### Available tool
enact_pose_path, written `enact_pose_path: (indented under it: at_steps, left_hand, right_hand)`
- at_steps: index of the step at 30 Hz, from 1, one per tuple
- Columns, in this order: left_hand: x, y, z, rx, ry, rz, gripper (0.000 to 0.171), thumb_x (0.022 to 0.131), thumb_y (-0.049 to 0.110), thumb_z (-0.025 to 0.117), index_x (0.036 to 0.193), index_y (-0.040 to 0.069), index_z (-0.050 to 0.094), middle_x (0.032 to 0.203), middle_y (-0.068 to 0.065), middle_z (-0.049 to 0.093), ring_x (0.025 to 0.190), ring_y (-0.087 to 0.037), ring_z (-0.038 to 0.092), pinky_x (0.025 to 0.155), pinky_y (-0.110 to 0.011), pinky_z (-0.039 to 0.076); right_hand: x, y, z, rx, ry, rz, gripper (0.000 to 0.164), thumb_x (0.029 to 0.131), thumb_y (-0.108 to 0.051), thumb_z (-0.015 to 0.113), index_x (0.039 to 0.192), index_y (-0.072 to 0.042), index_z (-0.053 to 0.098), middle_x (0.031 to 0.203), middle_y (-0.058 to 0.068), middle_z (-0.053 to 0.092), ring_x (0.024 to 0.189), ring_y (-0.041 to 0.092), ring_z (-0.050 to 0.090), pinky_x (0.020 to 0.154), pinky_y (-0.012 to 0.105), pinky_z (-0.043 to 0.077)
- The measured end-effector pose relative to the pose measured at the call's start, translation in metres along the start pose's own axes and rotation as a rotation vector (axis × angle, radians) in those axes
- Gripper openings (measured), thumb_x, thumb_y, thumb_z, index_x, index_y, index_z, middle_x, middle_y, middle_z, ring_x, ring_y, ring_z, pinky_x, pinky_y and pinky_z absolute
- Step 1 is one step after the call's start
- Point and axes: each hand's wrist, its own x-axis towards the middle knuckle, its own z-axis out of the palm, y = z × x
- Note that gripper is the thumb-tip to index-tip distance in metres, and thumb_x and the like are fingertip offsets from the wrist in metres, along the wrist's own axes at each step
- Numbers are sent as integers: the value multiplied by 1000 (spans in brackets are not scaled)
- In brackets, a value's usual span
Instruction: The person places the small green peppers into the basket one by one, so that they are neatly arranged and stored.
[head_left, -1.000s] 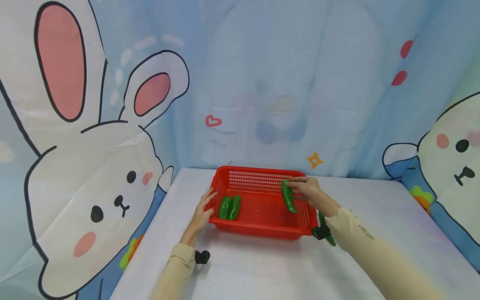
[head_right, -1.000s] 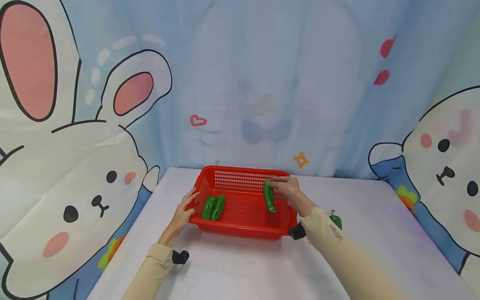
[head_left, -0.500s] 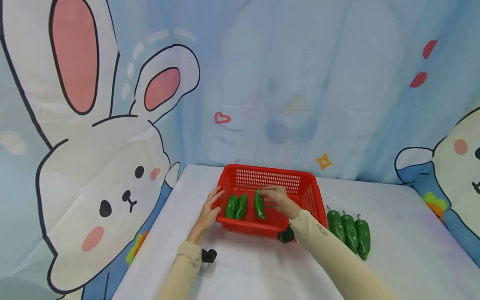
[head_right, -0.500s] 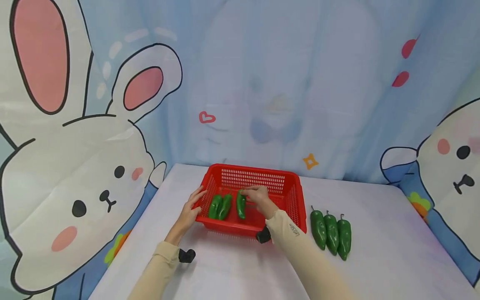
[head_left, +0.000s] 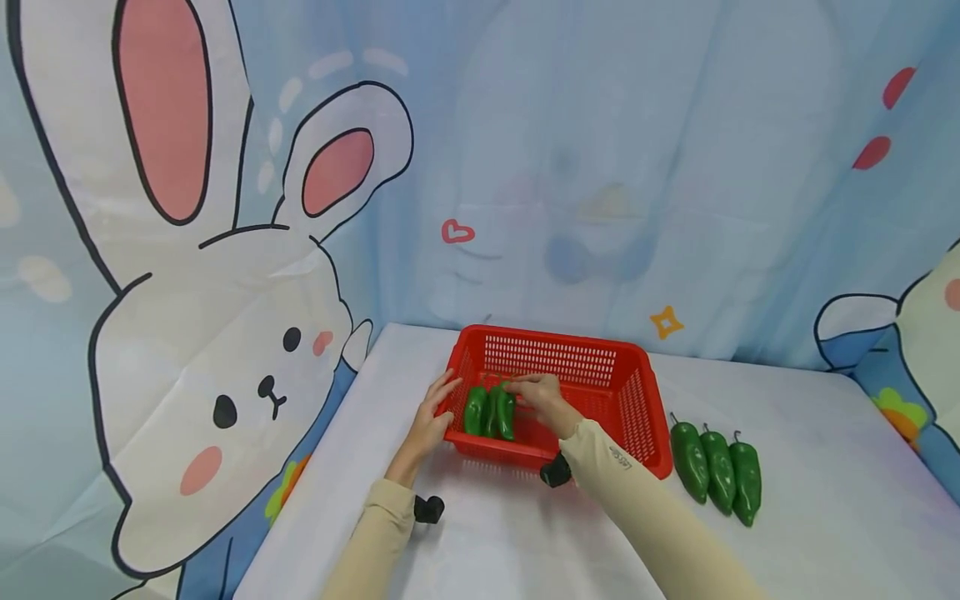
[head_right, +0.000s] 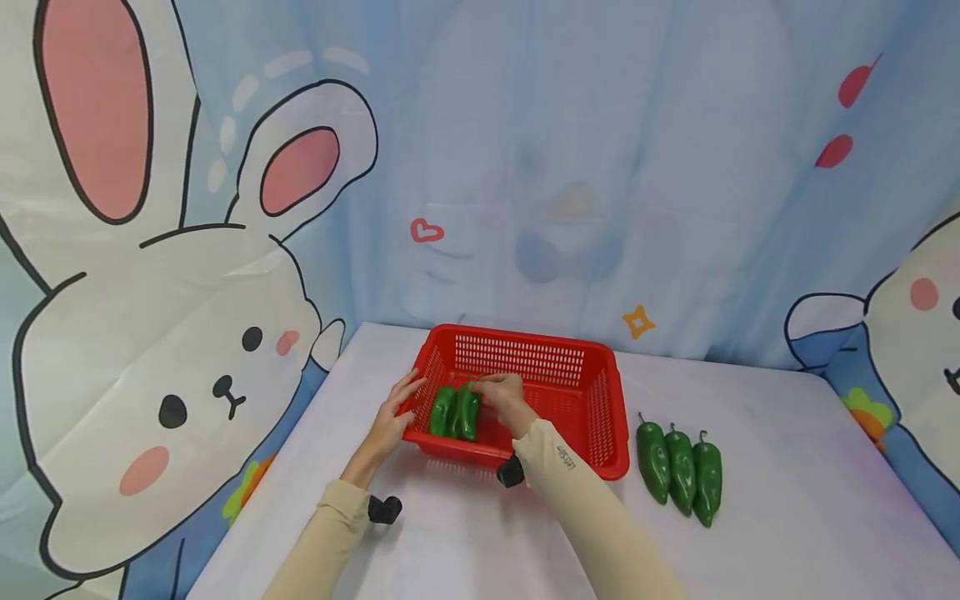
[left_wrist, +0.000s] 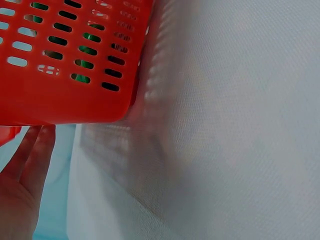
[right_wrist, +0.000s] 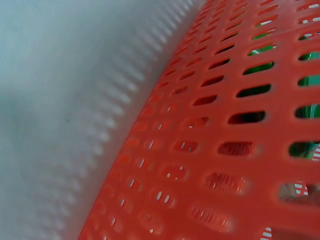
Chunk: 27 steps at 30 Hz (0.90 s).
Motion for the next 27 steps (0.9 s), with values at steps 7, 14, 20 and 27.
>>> enact_pose_path:
  at_steps: [7,14,20,27]
  left_hand:
    - [1,1,-1,-9,-8,6,59,83,-18,41,141,-10,45,157,-26,24,147,-40,15,113,-59,18]
    - [1,-1,0,-9,-7,6,59,82,-18,41,141,-10,46,157,-25,25,147,-40,15,113,-59,19]
    - [1,-1,1,-17,-4,-3,59,83,-17,41,141,-10,45,158,-24,25,148,-40,14,113,-60,18]
    - [1,-2,1,-20,0,-11,60,82,-17,41,141,-10,46,158,-24,25,148,-40,14,113,-59,17]
  right_hand:
    - [4,3,0,-24,64,11,34,86,-4,71,117,7,63,97,13,67,71,16,63,80,45,56]
    - [4,6,2,-22,102,19,37,88,-3,69,121,9,59,111,21,63,77,20,65,81,46,56]
    - [6,11,1,-58,164,-11,31,86,-2,70,115,10,65,113,22,63,97,31,67,86,47,54]
    - [10,18,1,-147,200,-9,10,85,1,69,94,4,66,100,15,61,94,30,62,81,46,54]
